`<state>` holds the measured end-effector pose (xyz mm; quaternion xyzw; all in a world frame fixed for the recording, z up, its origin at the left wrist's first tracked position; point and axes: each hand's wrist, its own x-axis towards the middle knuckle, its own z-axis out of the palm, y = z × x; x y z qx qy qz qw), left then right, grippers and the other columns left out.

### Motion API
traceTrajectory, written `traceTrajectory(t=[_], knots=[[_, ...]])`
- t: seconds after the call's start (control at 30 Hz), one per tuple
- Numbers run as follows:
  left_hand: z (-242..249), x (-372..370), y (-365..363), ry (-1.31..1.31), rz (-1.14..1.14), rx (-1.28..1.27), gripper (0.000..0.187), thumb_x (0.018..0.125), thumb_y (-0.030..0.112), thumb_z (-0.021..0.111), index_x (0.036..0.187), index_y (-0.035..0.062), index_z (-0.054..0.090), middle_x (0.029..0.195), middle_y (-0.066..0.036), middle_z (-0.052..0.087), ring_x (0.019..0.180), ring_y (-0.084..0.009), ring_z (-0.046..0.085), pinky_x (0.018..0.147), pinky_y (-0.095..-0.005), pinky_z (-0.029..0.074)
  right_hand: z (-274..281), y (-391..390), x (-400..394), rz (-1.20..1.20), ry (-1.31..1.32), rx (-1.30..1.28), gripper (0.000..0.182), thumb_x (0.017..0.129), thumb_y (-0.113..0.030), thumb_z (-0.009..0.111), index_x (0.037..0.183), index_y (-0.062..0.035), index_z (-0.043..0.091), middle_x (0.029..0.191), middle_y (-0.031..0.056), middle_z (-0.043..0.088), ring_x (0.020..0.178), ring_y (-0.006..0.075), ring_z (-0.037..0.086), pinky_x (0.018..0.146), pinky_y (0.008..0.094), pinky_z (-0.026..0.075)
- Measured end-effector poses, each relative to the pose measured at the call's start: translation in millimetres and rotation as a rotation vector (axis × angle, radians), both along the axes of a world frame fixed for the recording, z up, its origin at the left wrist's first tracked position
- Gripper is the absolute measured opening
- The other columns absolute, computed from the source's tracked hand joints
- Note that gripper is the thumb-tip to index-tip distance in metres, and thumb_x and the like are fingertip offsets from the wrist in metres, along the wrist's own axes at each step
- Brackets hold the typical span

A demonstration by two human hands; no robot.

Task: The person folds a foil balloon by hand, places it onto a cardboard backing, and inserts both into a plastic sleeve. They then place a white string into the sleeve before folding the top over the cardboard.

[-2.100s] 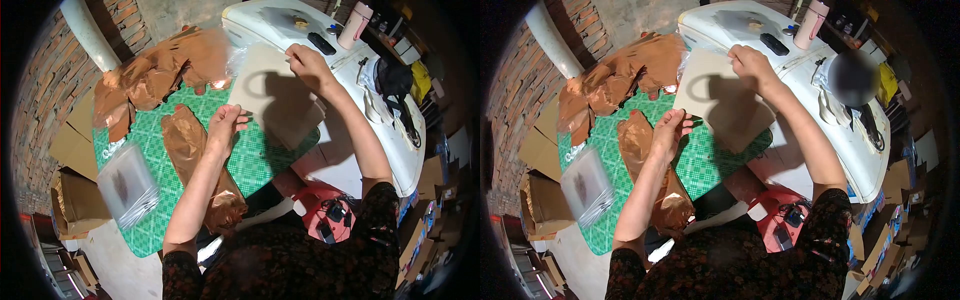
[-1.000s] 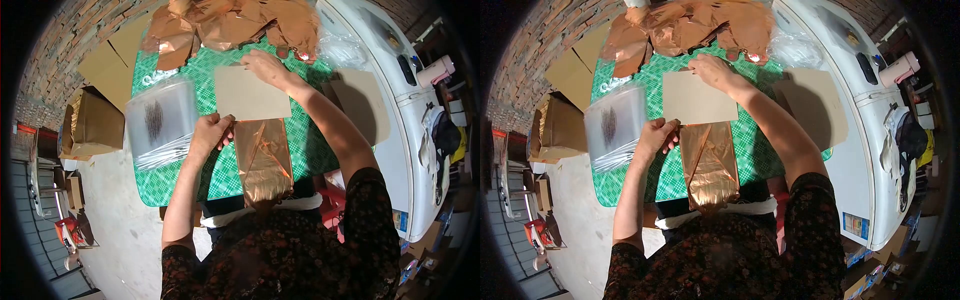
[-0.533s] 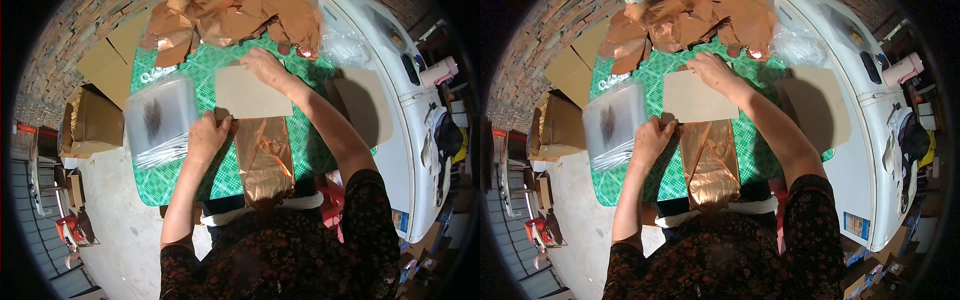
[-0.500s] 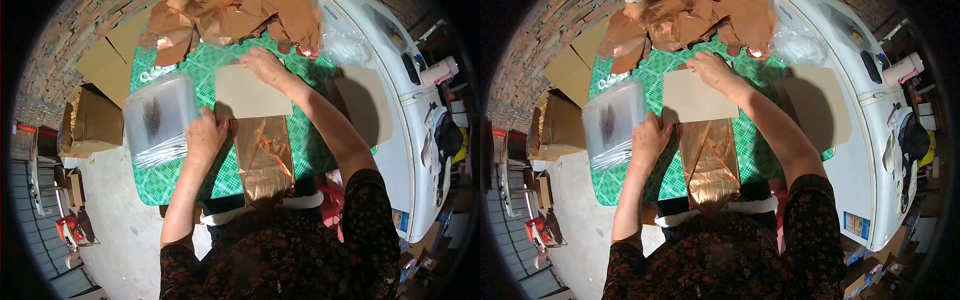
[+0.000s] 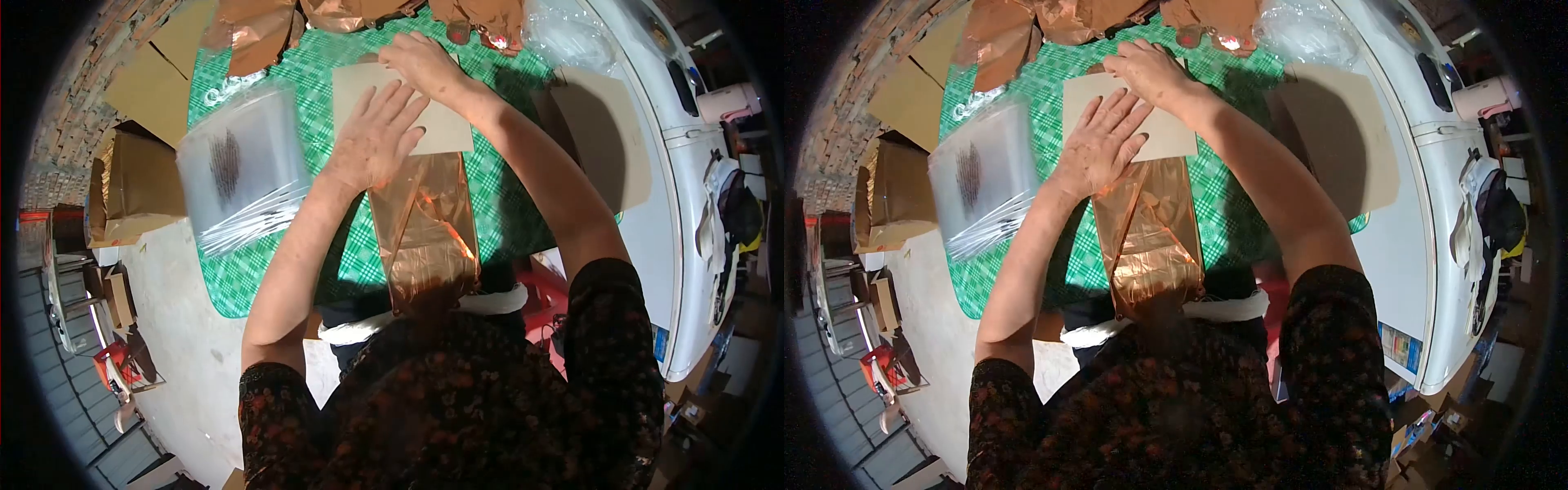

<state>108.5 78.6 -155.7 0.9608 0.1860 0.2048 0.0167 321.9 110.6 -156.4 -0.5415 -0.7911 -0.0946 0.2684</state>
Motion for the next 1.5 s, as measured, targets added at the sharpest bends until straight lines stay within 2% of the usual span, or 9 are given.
traceTrajectory(t=[0.23,0.43,0.53,0.63,0.83,1.03,1.33,1.43,1.5], knots=[[-2.5,3.1,-0.9,0.108,0.06,-0.013,0.056,0.11,0.04,0.047,0.161,0.0176,0.041,0.166,-0.01,0.039,0.156,-0.0306,0.03,0.128,-0.0538,0.021,6.6,1.9,-2.1,0.023,0.002,-0.037,0.013,0.094,-0.013,0.061,0.105,-0.0106,0.067,0.099,0.0104,0.058,0.101,0.0305,0.055,0.085,0.0424,0.05],[2.8,1.1,-0.7,0.061,0.049,-0.038,0.054,0.109,0.04,0.049,0.158,0.0161,0.046,0.164,-0.011,0.043,0.154,-0.0308,0.034,0.127,-0.0528,0.024,33.9,-9.9,-11.3,0.012,0.337,-0.322,0.014,0.095,-0.014,0.059,0.103,-0.0085,0.069,0.101,0.0081,0.058,0.108,0.0273,0.055,0.089,0.0386,0.049],[7.7,0.4,-1.0,0.024,0.036,-0.042,0.053,0.109,0.039,0.051,0.156,0.0156,0.049,0.162,-0.011,0.045,0.154,-0.0312,0.035,0.127,-0.0525,0.025,29.1,4.6,-4.8,0.151,0.011,-0.134,0.016,0.093,-0.012,0.06,0.105,-0.0088,0.07,0.103,0.0071,0.06,0.11,0.0273,0.056,0.088,0.0378,0.05],[7.0,1.0,-1.5,0.023,0.039,-0.034,0.052,0.108,0.038,0.052,0.155,0.0153,0.05,0.162,-0.011,0.046,0.153,-0.0315,0.036,0.126,-0.0525,0.026,28.6,9.9,-2.5,0.133,-0.062,-0.132,0.018,0.091,-0.01,0.062,0.107,-0.0095,0.071,0.103,0.0071,0.061,0.11,0.0272,0.057,0.088,0.038,0.05],[3.6,0.8,-0.2,0.011,0.032,-0.055,0.052,0.108,0.037,0.053,0.155,0.0155,0.05,0.161,-0.011,0.045,0.153,-0.0317,0.037,0.126,-0.0524,0.026,9.7,16.3,-0.1,0.109,0.001,-0.02,0.026,0.081,-0.002,0.072,0.104,-0.0121,0.07,0.103,0.0075,0.063,0.108,0.0313,0.062,0.088,0.0422,0.054],[1.3,0.2,3.7,0.017,0.023,-0.056,0.051,0.108,0.035,0.053,0.156,0.0166,0.049,0.162,-0.01,0.044,0.153,-0.0306,0.036,0.127,-0.053,0.025,3.0,15.7,0.1,0.076,0.02,0.007,0.025,0.081,-0.004,0.073,0.104,-0.0132,0.069,0.1,0.0064,0.063,0.107,0.0308,0.062,0.086,0.0431,0.054],[-6.7,-0.1,3.0,0.108,0.071,0.051,0.053,0.109,0.041,0.046,0.157,0.0162,0.048,0.163,-0.012,0.042,0.155,-0.0293,0.032,0.128,-0.0521,0.021,28.7,-40.3,-12.6,-0.041,0.004,-0.007,0.038,0.094,-0.01,0.061,0.13,-0.0151,0.069,0.123,0.0022,0.063,0.124,0.0248,0.056,0.103,0.0437,0.044],[-9.8,0.5,6.4,0.131,0.078,0.062,0.054,0.11,0.042,0.044,0.158,0.0176,0.045,0.165,-0.011,0.04,0.156,-0.0295,0.031,0.128,-0.052,0.02,44.5,-118.1,-4.5,0.121,0.078,-0.069,0.052,0.091,-0.013,0.07,0.142,-0.0124,0.062,0.139,0.0124,0.061,0.137,0.0288,0.051,0.112,0.0471,0.04],[-13.1,0.5,8.2,0.078,0.057,0.036,0.054,0.11,0.042,0.044,0.159,0.0194,0.044,0.166,-0.01,0.039,0.155,-0.0294,0.031,0.128,-0.0522,0.02,71.1,-187.0,-19.8,-0.019,0.072,-0.276,0.066,0.086,-0.02,0.08,0.148,-0.0114,0.058,0.146,0.0185,0.056,0.146,0.034,0.043,0.12,0.0496,0.035]])
